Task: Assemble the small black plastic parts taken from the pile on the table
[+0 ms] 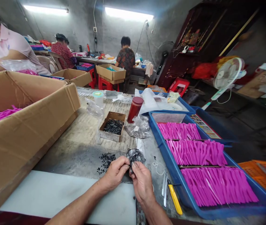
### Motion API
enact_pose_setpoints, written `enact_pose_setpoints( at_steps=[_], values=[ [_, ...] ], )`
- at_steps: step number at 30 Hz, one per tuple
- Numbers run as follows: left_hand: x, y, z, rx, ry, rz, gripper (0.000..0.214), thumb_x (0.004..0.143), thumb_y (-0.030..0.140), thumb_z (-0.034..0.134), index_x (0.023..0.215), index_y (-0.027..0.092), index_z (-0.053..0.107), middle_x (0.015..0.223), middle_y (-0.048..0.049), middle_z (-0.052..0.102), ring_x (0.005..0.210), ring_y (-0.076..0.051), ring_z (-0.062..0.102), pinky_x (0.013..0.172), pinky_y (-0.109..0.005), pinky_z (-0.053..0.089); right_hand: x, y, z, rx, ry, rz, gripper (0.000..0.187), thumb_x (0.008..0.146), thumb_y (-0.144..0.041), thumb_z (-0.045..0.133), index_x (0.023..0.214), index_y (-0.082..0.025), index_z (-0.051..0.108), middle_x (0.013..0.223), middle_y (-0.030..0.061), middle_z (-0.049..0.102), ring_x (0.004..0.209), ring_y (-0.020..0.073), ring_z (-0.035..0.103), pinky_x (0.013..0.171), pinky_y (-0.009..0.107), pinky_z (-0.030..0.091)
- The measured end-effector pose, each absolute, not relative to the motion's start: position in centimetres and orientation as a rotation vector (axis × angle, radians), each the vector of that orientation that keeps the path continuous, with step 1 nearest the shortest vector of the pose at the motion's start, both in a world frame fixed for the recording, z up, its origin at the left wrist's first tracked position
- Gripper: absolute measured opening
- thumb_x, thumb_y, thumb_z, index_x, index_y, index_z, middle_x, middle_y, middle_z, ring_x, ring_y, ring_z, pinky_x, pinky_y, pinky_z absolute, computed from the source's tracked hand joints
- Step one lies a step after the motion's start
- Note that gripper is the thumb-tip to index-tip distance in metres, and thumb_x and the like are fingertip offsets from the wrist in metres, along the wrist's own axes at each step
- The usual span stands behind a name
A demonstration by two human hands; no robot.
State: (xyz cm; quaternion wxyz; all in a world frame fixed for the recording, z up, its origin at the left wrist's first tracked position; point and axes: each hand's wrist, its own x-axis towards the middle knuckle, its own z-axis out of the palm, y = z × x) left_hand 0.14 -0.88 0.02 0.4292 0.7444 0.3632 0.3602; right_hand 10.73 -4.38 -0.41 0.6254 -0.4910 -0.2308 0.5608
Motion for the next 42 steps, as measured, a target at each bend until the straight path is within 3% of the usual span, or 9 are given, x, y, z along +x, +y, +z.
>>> enact_pose_setpoints(
  at_steps=[30,37,42],
  values=[
    [0.0,-0.7,0.2,1.828,0.951,0.855,0.013,0.075,0.017,0.04,0.064,0.015,0.047,0.06,0.0017,0.047,0.057,-0.01,0.043,0.057,-0.019,0.034,11.3,-4.1,-0.9,-1.341,-0.76,1.178,0.023,0.06,-0.035,0.058,0.052,-0.015,0.052,0.045,-0.0047,0.043,0.043,0.0075,0.032,0.042,0.02,0.025],
    [-0.9,0.0,0.6,1.779,1.028,0.886,0.012,0.075,0.021,0.04,0.066,0.015,0.046,0.059,0.0027,0.043,0.057,-0.009,0.04,0.054,-0.018,0.033,12.7,-4.6,-0.3,-1.322,-0.818,1.194,0.026,0.067,-0.038,0.053,0.072,-0.013,0.058,0.048,-0.0043,0.043,0.043,0.0077,0.031,0.041,0.02,0.023],
    [-2.6,3.1,3.1,1.888,1.233,0.969,0.012,0.074,0.024,0.04,0.067,0.016,0.046,0.057,0.0036,0.041,0.055,-0.009,0.04,0.053,-0.018,0.032,14.8,-5.6,-0.7,-1.354,-0.794,1.111,0.025,0.067,-0.038,0.052,0.069,-0.014,0.058,0.048,-0.0044,0.04,0.043,0.0082,0.03,0.042,0.02,0.024]
  ],
)
